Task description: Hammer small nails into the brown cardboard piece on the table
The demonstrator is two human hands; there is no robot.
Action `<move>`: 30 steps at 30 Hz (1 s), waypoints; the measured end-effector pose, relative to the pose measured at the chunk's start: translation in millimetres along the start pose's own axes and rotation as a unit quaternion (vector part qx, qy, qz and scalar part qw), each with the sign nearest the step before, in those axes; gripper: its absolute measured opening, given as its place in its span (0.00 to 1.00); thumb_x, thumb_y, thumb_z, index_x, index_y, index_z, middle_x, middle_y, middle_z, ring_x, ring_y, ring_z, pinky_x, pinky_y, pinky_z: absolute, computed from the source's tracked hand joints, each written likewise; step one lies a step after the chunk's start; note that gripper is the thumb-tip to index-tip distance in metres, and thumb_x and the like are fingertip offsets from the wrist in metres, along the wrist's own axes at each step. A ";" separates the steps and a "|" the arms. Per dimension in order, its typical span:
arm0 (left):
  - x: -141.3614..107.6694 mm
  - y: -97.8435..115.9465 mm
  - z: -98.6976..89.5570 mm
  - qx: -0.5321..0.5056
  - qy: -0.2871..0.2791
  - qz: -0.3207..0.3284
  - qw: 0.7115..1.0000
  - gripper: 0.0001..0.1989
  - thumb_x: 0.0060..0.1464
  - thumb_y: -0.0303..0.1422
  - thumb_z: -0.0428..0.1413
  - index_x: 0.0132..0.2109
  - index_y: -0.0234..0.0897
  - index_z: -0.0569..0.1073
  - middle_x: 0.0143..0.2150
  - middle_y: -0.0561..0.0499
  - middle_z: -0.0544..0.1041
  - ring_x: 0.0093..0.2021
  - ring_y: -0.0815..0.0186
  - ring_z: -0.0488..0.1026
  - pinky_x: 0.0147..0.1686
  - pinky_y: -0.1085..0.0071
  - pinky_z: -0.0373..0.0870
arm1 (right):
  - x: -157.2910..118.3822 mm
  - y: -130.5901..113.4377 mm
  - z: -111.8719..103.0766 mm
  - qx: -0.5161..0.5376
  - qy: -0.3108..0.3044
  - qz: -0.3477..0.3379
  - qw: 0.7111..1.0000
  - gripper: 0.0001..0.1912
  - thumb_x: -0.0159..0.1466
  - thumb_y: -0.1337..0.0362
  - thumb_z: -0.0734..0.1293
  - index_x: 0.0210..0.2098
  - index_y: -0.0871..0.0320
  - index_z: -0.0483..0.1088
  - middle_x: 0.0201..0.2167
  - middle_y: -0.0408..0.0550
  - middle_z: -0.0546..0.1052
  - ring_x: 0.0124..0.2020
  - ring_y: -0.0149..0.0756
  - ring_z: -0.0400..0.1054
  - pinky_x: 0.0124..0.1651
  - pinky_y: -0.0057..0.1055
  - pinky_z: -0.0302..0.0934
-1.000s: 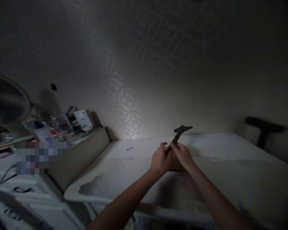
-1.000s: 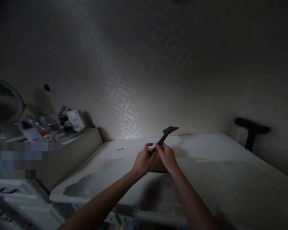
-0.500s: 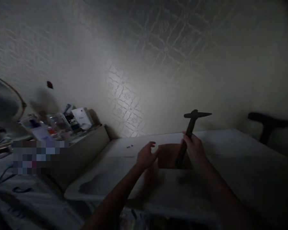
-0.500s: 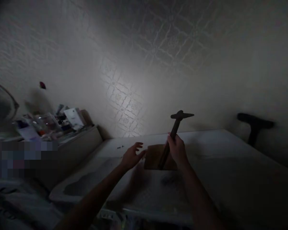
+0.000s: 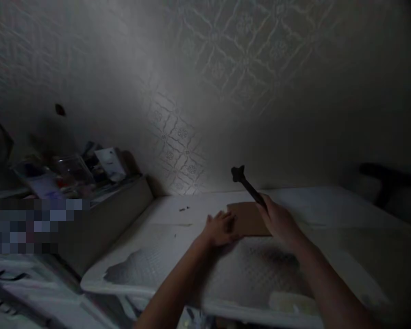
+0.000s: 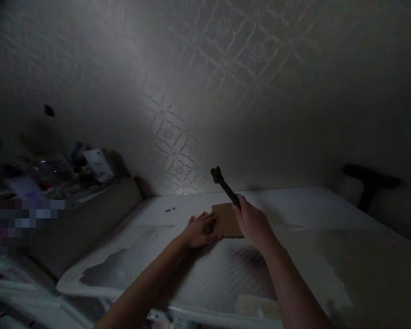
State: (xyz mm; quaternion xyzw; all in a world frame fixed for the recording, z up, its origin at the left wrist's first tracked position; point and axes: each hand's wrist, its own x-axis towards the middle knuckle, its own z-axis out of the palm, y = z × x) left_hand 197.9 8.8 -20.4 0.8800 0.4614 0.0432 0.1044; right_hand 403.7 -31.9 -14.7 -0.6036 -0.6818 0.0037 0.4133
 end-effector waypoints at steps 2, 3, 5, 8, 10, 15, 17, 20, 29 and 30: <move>7.6 -3.2 1.1 0.005 0.010 -0.005 1.000 0.39 0.51 0.58 0.46 0.65 0.45 0.53 0.67 0.46 0.51 0.66 0.48 0.45 0.58 0.39 0.40 | -0.1 2.5 5.0 0.020 -0.022 0.002 1.000 0.20 0.66 0.57 0.51 0.51 0.59 0.63 0.36 0.55 0.76 0.35 0.44 0.71 0.35 0.33 0.60; 10.4 -4.6 1.9 0.007 0.015 -0.009 1.000 0.39 0.52 0.58 0.45 0.65 0.45 0.53 0.68 0.46 0.51 0.66 0.48 0.45 0.58 0.39 0.40 | -0.3 3.7 7.4 0.029 -0.032 0.003 0.999 0.20 0.66 0.58 0.51 0.51 0.58 0.63 0.36 0.54 0.76 0.35 0.43 0.71 0.35 0.32 0.60; 13.6 -6.8 3.9 0.008 0.024 -0.013 1.000 0.37 0.53 0.57 0.44 0.65 0.45 0.52 0.68 0.47 0.50 0.66 0.49 0.45 0.59 0.39 0.39 | -1.3 5.7 12.0 0.044 -0.047 0.006 0.998 0.19 0.66 0.59 0.51 0.51 0.58 0.63 0.37 0.53 0.76 0.36 0.42 0.71 0.36 0.32 0.60; 12.8 -8.5 6.3 0.008 0.026 -0.009 1.000 0.36 0.54 0.56 0.42 0.65 0.45 0.52 0.68 0.47 0.49 0.66 0.50 0.45 0.59 0.39 0.38 | -3.5 7.7 17.3 0.055 -0.073 -0.005 0.996 0.19 0.66 0.59 0.52 0.52 0.57 0.63 0.40 0.53 0.76 0.39 0.42 0.71 0.39 0.32 0.61; 10.7 -8.9 6.6 0.006 0.028 -0.007 1.000 0.35 0.55 0.55 0.42 0.65 0.45 0.52 0.68 0.47 0.49 0.66 0.50 0.46 0.58 0.38 0.39 | -5.0 8.5 19.6 0.056 -0.087 -0.009 0.995 0.19 0.66 0.59 0.53 0.52 0.55 0.64 0.41 0.52 0.76 0.41 0.42 0.71 0.41 0.33 0.61; 7.8 -10.5 5.9 -0.006 0.028 -0.015 0.999 0.34 0.57 0.53 0.41 0.66 0.43 0.51 0.68 0.46 0.50 0.66 0.50 0.47 0.58 0.37 0.40 | -6.8 11.4 22.4 0.054 -0.116 0.008 0.992 0.19 0.65 0.57 0.54 0.51 0.55 0.66 0.43 0.52 0.76 0.42 0.44 0.71 0.43 0.36 0.62; 7.5 -11.6 6.5 -0.008 0.030 -0.025 0.999 0.33 0.57 0.53 0.40 0.65 0.43 0.52 0.68 0.47 0.50 0.66 0.50 0.47 0.58 0.38 0.39 | -7.1 12.7 22.8 0.062 -0.115 0.008 0.991 0.19 0.65 0.57 0.54 0.51 0.54 0.66 0.42 0.52 0.76 0.42 0.44 0.71 0.43 0.36 0.62; 6.8 -13.1 8.2 -0.007 0.034 -0.042 0.999 0.31 0.58 0.52 0.40 0.65 0.45 0.53 0.67 0.47 0.51 0.66 0.51 0.47 0.58 0.38 0.38 | -7.7 14.0 23.0 0.069 -0.110 -0.003 0.991 0.18 0.65 0.57 0.54 0.50 0.53 0.67 0.42 0.51 0.76 0.42 0.43 0.71 0.43 0.35 0.62; 5.2 -13.7 9.8 -0.005 0.050 -0.042 0.998 0.30 0.59 0.50 0.39 0.65 0.46 0.53 0.67 0.47 0.53 0.66 0.50 0.47 0.58 0.37 0.41 | -8.7 13.7 23.3 0.065 -0.143 -0.009 0.988 0.17 0.65 0.59 0.54 0.47 0.56 0.68 0.39 0.52 0.77 0.38 0.42 0.71 0.40 0.34 0.62; 5.4 -13.8 10.0 -0.005 0.051 -0.042 0.998 0.30 0.59 0.50 0.40 0.64 0.46 0.54 0.67 0.48 0.52 0.66 0.50 0.47 0.58 0.37 0.40 | -8.9 13.0 23.3 0.063 -0.145 -0.010 0.987 0.17 0.65 0.59 0.54 0.47 0.56 0.68 0.38 0.52 0.77 0.38 0.42 0.71 0.40 0.34 0.62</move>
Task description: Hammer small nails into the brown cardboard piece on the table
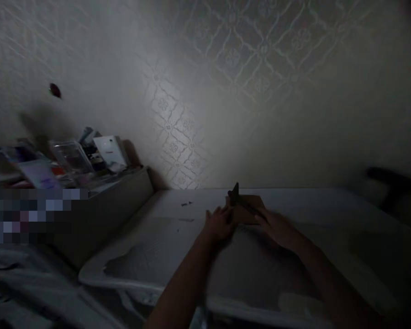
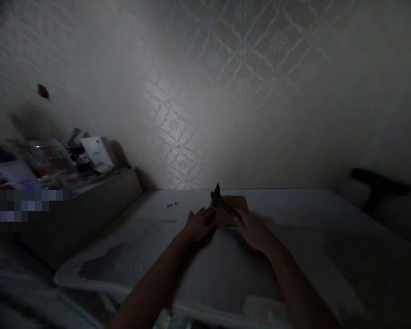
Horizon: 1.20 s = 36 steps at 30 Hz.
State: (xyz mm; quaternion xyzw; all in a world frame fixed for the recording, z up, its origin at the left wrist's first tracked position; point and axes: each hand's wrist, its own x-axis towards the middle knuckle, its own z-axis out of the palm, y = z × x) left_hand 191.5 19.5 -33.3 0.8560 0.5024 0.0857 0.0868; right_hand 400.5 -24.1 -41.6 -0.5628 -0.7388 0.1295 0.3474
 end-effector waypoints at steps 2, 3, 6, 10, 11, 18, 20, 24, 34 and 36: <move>0.4 -0.3 0.5 0.001 0.002 0.001 1.000 0.29 0.59 0.50 0.39 0.64 0.46 0.54 0.68 0.49 0.51 0.66 0.50 0.47 0.58 0.38 0.40 | -0.4 -1.2 0.6 -0.004 0.004 0.001 1.000 0.16 0.65 0.60 0.55 0.47 0.55 0.69 0.39 0.51 0.77 0.39 0.42 0.71 0.41 0.34 0.62; 0.6 -0.5 0.7 0.001 0.001 0.000 1.000 0.29 0.59 0.50 0.39 0.64 0.46 0.54 0.68 0.49 0.51 0.66 0.50 0.47 0.58 0.38 0.40 | -0.6 -1.5 1.0 -0.005 0.008 0.002 1.000 0.16 0.65 0.60 0.55 0.47 0.54 0.69 0.39 0.51 0.77 0.39 0.42 0.71 0.41 0.34 0.61; 1.2 -0.7 0.8 0.002 -0.004 -0.004 1.000 0.30 0.59 0.51 0.39 0.64 0.45 0.54 0.67 0.48 0.51 0.66 0.50 0.46 0.58 0.37 0.40 | -1.0 -0.9 1.9 -0.002 0.011 0.003 1.000 0.16 0.65 0.60 0.55 0.47 0.54 0.69 0.39 0.50 0.77 0.39 0.41 0.72 0.41 0.34 0.61; 1.1 0.0 -0.5 0.006 -0.007 0.001 1.000 0.29 0.59 0.49 0.41 0.64 0.45 0.54 0.68 0.49 0.50 0.66 0.50 0.46 0.58 0.36 0.40 | -0.8 1.9 1.4 0.001 0.009 -0.001 1.000 0.16 0.64 0.59 0.55 0.46 0.54 0.70 0.38 0.50 0.77 0.39 0.42 0.71 0.42 0.34 0.61; 1.0 0.3 -0.8 0.004 -0.007 0.001 1.000 0.29 0.59 0.49 0.41 0.64 0.46 0.54 0.68 0.49 0.50 0.66 0.50 0.46 0.58 0.37 0.40 | -0.6 2.3 1.1 0.005 0.010 -0.002 1.000 0.16 0.64 0.59 0.55 0.46 0.54 0.70 0.39 0.50 0.77 0.39 0.42 0.71 0.42 0.34 0.61; 0.4 0.9 -0.9 -0.010 -0.008 -0.007 1.000 0.29 0.59 0.49 0.41 0.64 0.47 0.55 0.68 0.50 0.51 0.66 0.51 0.46 0.59 0.39 0.38 | 1.2 2.1 0.1 0.000 0.002 0.009 1.000 0.17 0.64 0.59 0.55 0.46 0.55 0.69 0.39 0.51 0.77 0.40 0.42 0.71 0.42 0.34 0.61; 0.6 0.5 -0.6 -0.008 -0.006 -0.004 1.000 0.29 0.59 0.49 0.41 0.64 0.48 0.55 0.67 0.50 0.51 0.66 0.51 0.47 0.59 0.38 0.38 | 1.0 2.3 0.1 0.004 0.004 0.004 1.000 0.16 0.65 0.59 0.55 0.47 0.54 0.68 0.38 0.50 0.77 0.40 0.42 0.71 0.41 0.34 0.61; 1.4 -1.0 0.6 -0.003 0.000 0.001 1.000 0.29 0.59 0.51 0.40 0.64 0.47 0.54 0.67 0.49 0.53 0.66 0.50 0.48 0.58 0.37 0.40 | 1.0 1.8 -0.4 -0.001 -0.001 0.008 1.000 0.17 0.65 0.60 0.54 0.46 0.56 0.69 0.37 0.52 0.77 0.36 0.42 0.72 0.39 0.34 0.61; 1.8 -0.6 -1.1 0.007 -0.017 -0.005 1.000 0.30 0.58 0.51 0.40 0.64 0.48 0.53 0.68 0.50 0.51 0.66 0.51 0.47 0.59 0.38 0.40 | 1.5 -1.7 -4.1 0.000 -0.028 0.011 1.000 0.18 0.66 0.59 0.53 0.48 0.57 0.68 0.42 0.53 0.76 0.42 0.42 0.71 0.44 0.34 0.61; 2.0 -0.9 -0.8 0.006 -0.015 -0.005 1.000 0.30 0.58 0.51 0.40 0.64 0.48 0.53 0.68 0.51 0.51 0.66 0.52 0.47 0.59 0.38 0.40 | 1.4 -1.2 -4.7 0.002 -0.026 0.014 1.000 0.18 0.66 0.59 0.54 0.49 0.57 0.68 0.42 0.53 0.76 0.42 0.42 0.71 0.45 0.34 0.60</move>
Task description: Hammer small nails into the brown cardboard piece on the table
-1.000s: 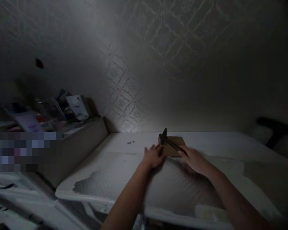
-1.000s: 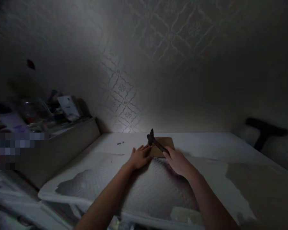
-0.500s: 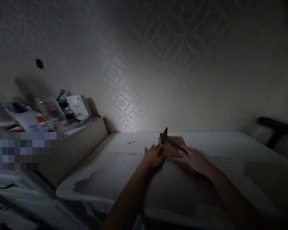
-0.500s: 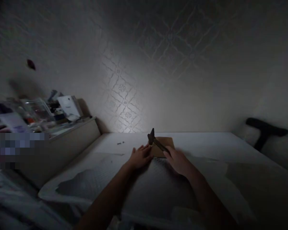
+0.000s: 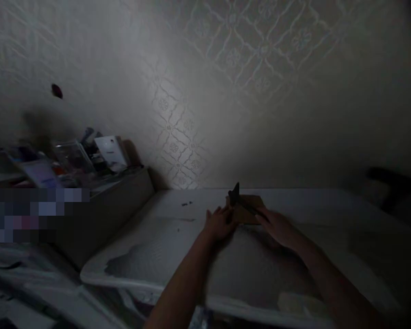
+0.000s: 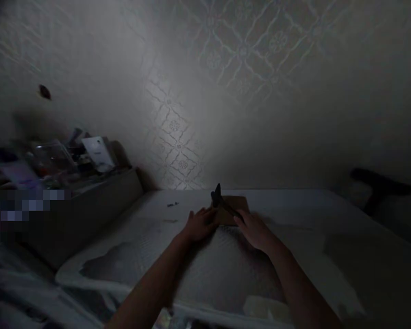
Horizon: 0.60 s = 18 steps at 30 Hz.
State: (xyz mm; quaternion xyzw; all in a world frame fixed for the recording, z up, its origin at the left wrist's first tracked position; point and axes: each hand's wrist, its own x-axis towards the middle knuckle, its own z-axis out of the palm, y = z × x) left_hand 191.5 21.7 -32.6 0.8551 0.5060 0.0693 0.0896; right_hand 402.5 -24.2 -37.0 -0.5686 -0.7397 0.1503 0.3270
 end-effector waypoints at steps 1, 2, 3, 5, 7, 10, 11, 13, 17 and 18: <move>0.1 -0.2 0.3 0.000 0.001 -0.001 1.000 0.30 0.58 0.51 0.40 0.64 0.48 0.53 0.68 0.51 0.51 0.66 0.52 0.47 0.59 0.38 0.40 | 0.0 0.2 -0.2 -0.001 0.001 0.004 1.000 0.18 0.66 0.59 0.54 0.49 0.57 0.68 0.42 0.53 0.76 0.42 0.42 0.71 0.45 0.34 0.60; 0.2 -0.4 0.6 0.000 0.000 -0.002 1.000 0.30 0.58 0.51 0.40 0.64 0.48 0.53 0.68 0.51 0.51 0.66 0.52 0.47 0.59 0.38 0.40 | 0.1 0.4 -0.3 -0.003 0.000 0.008 1.000 0.18 0.66 0.59 0.54 0.49 0.57 0.68 0.41 0.53 0.76 0.42 0.42 0.71 0.45 0.33 0.60; 0.3 -0.6 0.9 0.001 -0.001 -0.002 1.000 0.30 0.58 0.51 0.40 0.64 0.48 0.53 0.68 0.50 0.51 0.66 0.51 0.47 0.58 0.37 0.40 | 0.2 0.5 -0.4 -0.005 -0.004 0.010 1.000 0.18 0.65 0.59 0.54 0.49 0.57 0.68 0.41 0.53 0.76 0.42 0.41 0.71 0.44 0.33 0.61; 0.1 -0.5 0.9 0.003 -0.001 0.000 1.000 0.30 0.58 0.51 0.40 0.64 0.47 0.53 0.68 0.50 0.51 0.66 0.51 0.47 0.58 0.37 0.41 | 0.3 0.5 -0.4 -0.005 -0.011 0.009 1.000 0.18 0.65 0.59 0.54 0.49 0.57 0.68 0.41 0.53 0.76 0.42 0.42 0.71 0.44 0.33 0.61; -0.3 0.1 0.5 0.006 0.002 0.004 1.000 0.30 0.58 0.52 0.39 0.64 0.47 0.53 0.67 0.50 0.51 0.66 0.51 0.48 0.58 0.37 0.42 | 0.4 0.5 -0.4 0.001 -0.011 0.004 1.000 0.19 0.66 0.59 0.54 0.50 0.58 0.67 0.42 0.53 0.76 0.43 0.42 0.70 0.45 0.34 0.61; -0.8 1.0 -0.2 0.008 0.005 0.003 1.000 0.30 0.58 0.52 0.39 0.64 0.46 0.53 0.67 0.50 0.52 0.66 0.51 0.48 0.58 0.38 0.42 | 0.6 0.9 -0.1 -0.002 -0.010 0.005 1.000 0.19 0.66 0.59 0.53 0.50 0.59 0.66 0.43 0.54 0.76 0.44 0.42 0.70 0.46 0.35 0.60; -0.8 1.2 -0.4 0.008 0.004 0.002 1.000 0.30 0.58 0.52 0.39 0.64 0.46 0.53 0.67 0.50 0.52 0.66 0.51 0.48 0.58 0.38 0.42 | 0.6 1.1 0.1 -0.006 -0.012 0.007 1.000 0.19 0.66 0.59 0.53 0.50 0.59 0.66 0.44 0.54 0.75 0.45 0.42 0.70 0.47 0.35 0.60; -0.6 1.3 -0.4 0.008 0.000 0.001 1.000 0.30 0.58 0.51 0.39 0.64 0.46 0.54 0.68 0.50 0.50 0.66 0.51 0.48 0.58 0.37 0.41 | 0.6 1.5 0.5 -0.011 -0.014 0.006 1.000 0.19 0.66 0.59 0.53 0.50 0.59 0.66 0.45 0.55 0.75 0.45 0.42 0.70 0.47 0.34 0.60; -0.4 1.1 -0.5 0.008 0.001 0.010 1.000 0.29 0.58 0.51 0.39 0.63 0.46 0.54 0.68 0.51 0.50 0.65 0.50 0.48 0.57 0.36 0.42 | -0.2 1.8 1.4 -0.005 -0.013 -0.002 1.000 0.19 0.66 0.58 0.53 0.50 0.59 0.66 0.45 0.54 0.75 0.44 0.42 0.70 0.46 0.35 0.61; -0.4 1.2 -0.6 0.009 0.001 0.013 1.000 0.29 0.58 0.51 0.39 0.63 0.46 0.55 0.68 0.51 0.50 0.65 0.50 0.48 0.57 0.36 0.43 | -0.4 1.7 1.6 -0.006 -0.011 -0.001 1.000 0.19 0.66 0.58 0.53 0.49 0.58 0.66 0.45 0.54 0.75 0.44 0.43 0.70 0.46 0.35 0.61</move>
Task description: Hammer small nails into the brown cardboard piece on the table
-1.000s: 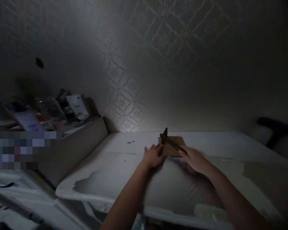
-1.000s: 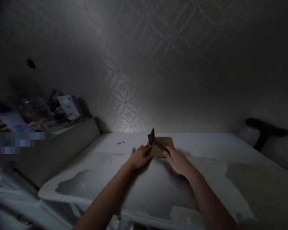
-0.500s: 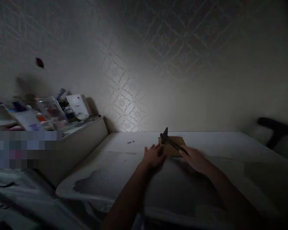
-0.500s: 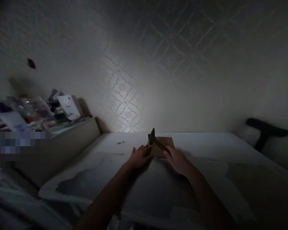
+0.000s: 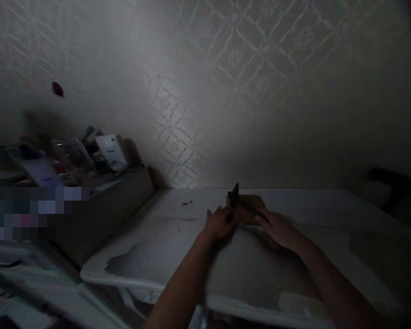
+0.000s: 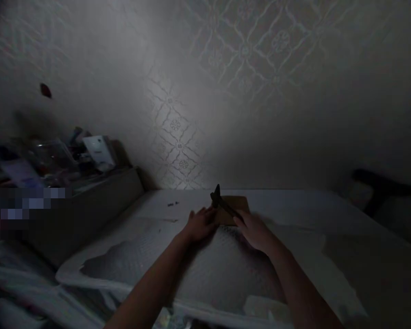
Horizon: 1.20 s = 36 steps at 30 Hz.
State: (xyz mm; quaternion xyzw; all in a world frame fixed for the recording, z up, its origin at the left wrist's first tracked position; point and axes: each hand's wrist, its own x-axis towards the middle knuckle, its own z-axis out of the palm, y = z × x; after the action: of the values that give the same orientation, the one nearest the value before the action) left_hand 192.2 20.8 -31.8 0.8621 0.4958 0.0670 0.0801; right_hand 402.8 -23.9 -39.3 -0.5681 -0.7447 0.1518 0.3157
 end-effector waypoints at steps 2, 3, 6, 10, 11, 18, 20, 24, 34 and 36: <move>-0.1 0.3 -0.3 0.004 -0.001 -0.002 1.000 0.29 0.58 0.51 0.39 0.63 0.47 0.55 0.68 0.51 0.50 0.65 0.50 0.48 0.57 0.36 0.43 | -0.4 -0.5 0.1 -0.003 0.001 0.001 1.000 0.19 0.66 0.59 0.53 0.49 0.58 0.66 0.45 0.54 0.75 0.44 0.43 0.70 0.46 0.36 0.60; -0.1 0.5 -0.4 0.005 -0.002 -0.005 1.000 0.29 0.58 0.51 0.39 0.63 0.47 0.55 0.68 0.51 0.51 0.66 0.50 0.48 0.57 0.36 0.43 | -0.4 -0.9 -0.1 -0.003 -0.001 -0.001 1.000 0.19 0.66 0.59 0.53 0.49 0.58 0.66 0.45 0.54 0.75 0.44 0.43 0.70 0.47 0.36 0.60; 0.0 0.8 -0.8 0.008 -0.002 -0.006 1.000 0.29 0.59 0.51 0.39 0.63 0.46 0.54 0.68 0.50 0.51 0.66 0.51 0.47 0.58 0.37 0.43 | -0.5 -2.8 -1.4 0.000 -0.006 -0.002 1.000 0.19 0.66 0.59 0.53 0.49 0.59 0.67 0.44 0.55 0.75 0.43 0.43 0.70 0.46 0.36 0.61; 0.0 0.3 -1.0 0.011 -0.006 -0.006 1.000 0.30 0.59 0.51 0.38 0.64 0.46 0.53 0.68 0.50 0.50 0.66 0.51 0.48 0.58 0.37 0.43 | -0.5 -5.3 -3.2 0.003 -0.003 0.006 1.000 0.19 0.65 0.59 0.53 0.49 0.59 0.67 0.42 0.54 0.76 0.42 0.43 0.71 0.44 0.36 0.61; -0.1 0.1 -0.9 0.011 -0.005 -0.006 1.000 0.30 0.59 0.51 0.38 0.64 0.46 0.53 0.68 0.50 0.50 0.66 0.51 0.48 0.58 0.37 0.42 | -0.6 -5.4 -3.3 0.005 -0.002 0.007 1.000 0.19 0.65 0.59 0.52 0.49 0.58 0.67 0.42 0.54 0.76 0.42 0.43 0.71 0.44 0.36 0.61; 0.5 -1.4 1.3 0.006 -0.001 -0.011 1.000 0.30 0.58 0.52 0.38 0.64 0.45 0.54 0.67 0.50 0.51 0.66 0.52 0.47 0.58 0.37 0.42 | 0.5 -0.6 -0.6 0.003 -0.001 0.007 1.000 0.19 0.66 0.58 0.53 0.50 0.57 0.66 0.43 0.53 0.76 0.44 0.42 0.70 0.46 0.35 0.61; 0.6 -1.4 1.1 0.005 -0.006 -0.010 1.000 0.31 0.58 0.52 0.38 0.64 0.45 0.53 0.68 0.50 0.50 0.66 0.51 0.47 0.58 0.37 0.41 | 0.8 -0.1 -0.2 0.002 0.000 0.005 1.000 0.19 0.66 0.59 0.53 0.50 0.58 0.66 0.43 0.53 0.76 0.43 0.42 0.70 0.47 0.36 0.61; -0.3 -0.5 -0.6 0.005 -0.013 -0.013 1.000 0.30 0.59 0.51 0.38 0.65 0.47 0.52 0.68 0.51 0.49 0.66 0.52 0.45 0.59 0.38 0.41 | -0.3 -2.3 -1.6 0.013 0.008 0.002 1.000 0.20 0.66 0.58 0.53 0.50 0.58 0.67 0.44 0.54 0.75 0.45 0.43 0.70 0.47 0.36 0.61; -0.4 -0.2 0.3 0.011 -0.010 -0.013 1.000 0.31 0.59 0.52 0.37 0.65 0.46 0.51 0.68 0.50 0.50 0.66 0.52 0.46 0.58 0.38 0.42 | -0.8 -4.3 -2.9 0.012 0.002 0.001 1.000 0.19 0.65 0.58 0.54 0.49 0.57 0.67 0.42 0.53 0.76 0.43 0.43 0.70 0.46 0.37 0.61; -0.5 0.0 0.2 0.011 -0.007 -0.012 1.000 0.31 0.59 0.52 0.37 0.65 0.45 0.51 0.68 0.50 0.50 0.66 0.51 0.46 0.58 0.37 0.42 | -1.0 -5.2 -3.4 0.008 -0.002 0.004 1.000 0.19 0.65 0.58 0.53 0.49 0.58 0.67 0.41 0.53 0.76 0.42 0.43 0.70 0.45 0.36 0.61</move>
State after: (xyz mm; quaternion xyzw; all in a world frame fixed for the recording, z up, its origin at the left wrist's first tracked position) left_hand 192.0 20.3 -32.0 0.8573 0.5065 0.0542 0.0746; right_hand 401.2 -26.9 -33.9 -0.5684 -0.7417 0.1604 0.3178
